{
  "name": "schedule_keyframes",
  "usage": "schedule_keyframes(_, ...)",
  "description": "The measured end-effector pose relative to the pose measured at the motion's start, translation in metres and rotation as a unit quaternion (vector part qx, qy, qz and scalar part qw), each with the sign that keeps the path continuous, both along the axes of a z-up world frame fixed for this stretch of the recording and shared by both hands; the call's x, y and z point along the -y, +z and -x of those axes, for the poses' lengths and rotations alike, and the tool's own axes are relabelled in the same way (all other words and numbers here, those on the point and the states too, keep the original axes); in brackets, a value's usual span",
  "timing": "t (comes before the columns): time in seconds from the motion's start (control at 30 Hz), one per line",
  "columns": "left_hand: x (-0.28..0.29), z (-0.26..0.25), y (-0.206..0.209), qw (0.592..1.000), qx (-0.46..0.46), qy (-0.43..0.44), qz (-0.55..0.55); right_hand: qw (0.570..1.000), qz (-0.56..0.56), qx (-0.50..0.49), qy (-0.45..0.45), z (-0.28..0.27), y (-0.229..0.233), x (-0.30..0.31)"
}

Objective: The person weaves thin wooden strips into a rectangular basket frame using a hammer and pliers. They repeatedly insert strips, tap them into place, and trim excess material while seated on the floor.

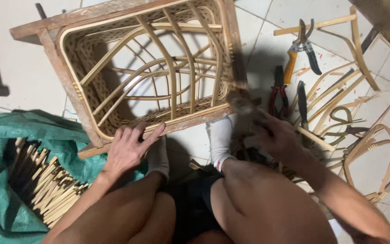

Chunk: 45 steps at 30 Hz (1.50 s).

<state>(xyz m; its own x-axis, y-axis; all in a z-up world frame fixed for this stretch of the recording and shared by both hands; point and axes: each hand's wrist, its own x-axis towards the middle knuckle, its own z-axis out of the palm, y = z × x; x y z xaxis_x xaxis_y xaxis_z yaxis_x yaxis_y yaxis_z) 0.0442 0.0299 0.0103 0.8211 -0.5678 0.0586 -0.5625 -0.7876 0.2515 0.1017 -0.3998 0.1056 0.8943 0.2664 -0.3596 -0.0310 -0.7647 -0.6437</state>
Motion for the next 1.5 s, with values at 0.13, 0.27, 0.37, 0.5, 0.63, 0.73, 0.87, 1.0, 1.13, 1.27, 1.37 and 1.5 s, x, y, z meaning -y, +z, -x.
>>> schedule_keyframes(0.13,0.004,-0.001,-0.013,0.998,-0.050,-0.030,-0.003,0.976,-0.063,0.197,0.064,0.014,-0.012,0.015)
schedule_keyframes(0.27,0.005,0.001,-0.018,1.000,-0.016,-0.015,-0.009,0.993,-0.041,0.105,0.043,0.015,-0.016,0.016)
schedule_keyframes(0.37,0.005,0.009,-0.017,0.999,-0.028,-0.007,-0.020,0.999,-0.005,0.034,-0.021,0.014,-0.009,0.014)
schedule_keyframes(0.5,0.006,0.000,-0.010,1.000,-0.016,-0.001,0.008,0.998,-0.007,0.018,-0.060,-0.007,-0.012,0.013)
schedule_keyframes(0.63,0.015,-0.008,0.005,0.998,0.009,0.031,0.050,0.996,-0.007,0.029,-0.084,-0.038,-0.015,0.012)
schedule_keyframes(0.73,0.021,-0.018,0.018,0.995,0.008,0.054,0.084,0.996,0.007,0.081,-0.042,-0.067,-0.001,0.002)
schedule_keyframes(0.87,0.012,-0.026,0.039,0.993,0.010,0.069,0.093,0.998,-0.044,0.008,-0.051,-0.111,0.022,-0.024)
schedule_keyframes(1.0,-0.014,-0.027,0.048,0.980,0.030,0.150,0.130,0.996,-0.085,-0.006,-0.038,-0.163,0.020,-0.070)
schedule_keyframes(1.13,-0.031,-0.003,0.042,0.963,0.064,0.224,0.136,0.916,-0.068,0.311,0.244,-0.224,0.001,-0.127)
schedule_keyframes(1.27,-0.027,0.055,0.017,0.919,-0.094,0.306,0.230,0.973,-0.169,-0.014,0.155,-0.248,-0.009,-0.169)
schedule_keyframes(1.37,-0.020,0.077,-0.010,0.684,-0.379,0.474,0.404,0.978,-0.133,-0.069,0.143,-0.255,-0.007,-0.185)
schedule_keyframes(1.5,-0.007,0.063,-0.021,0.464,-0.489,0.509,0.534,0.981,-0.104,-0.109,0.123,-0.254,0.003,-0.198)
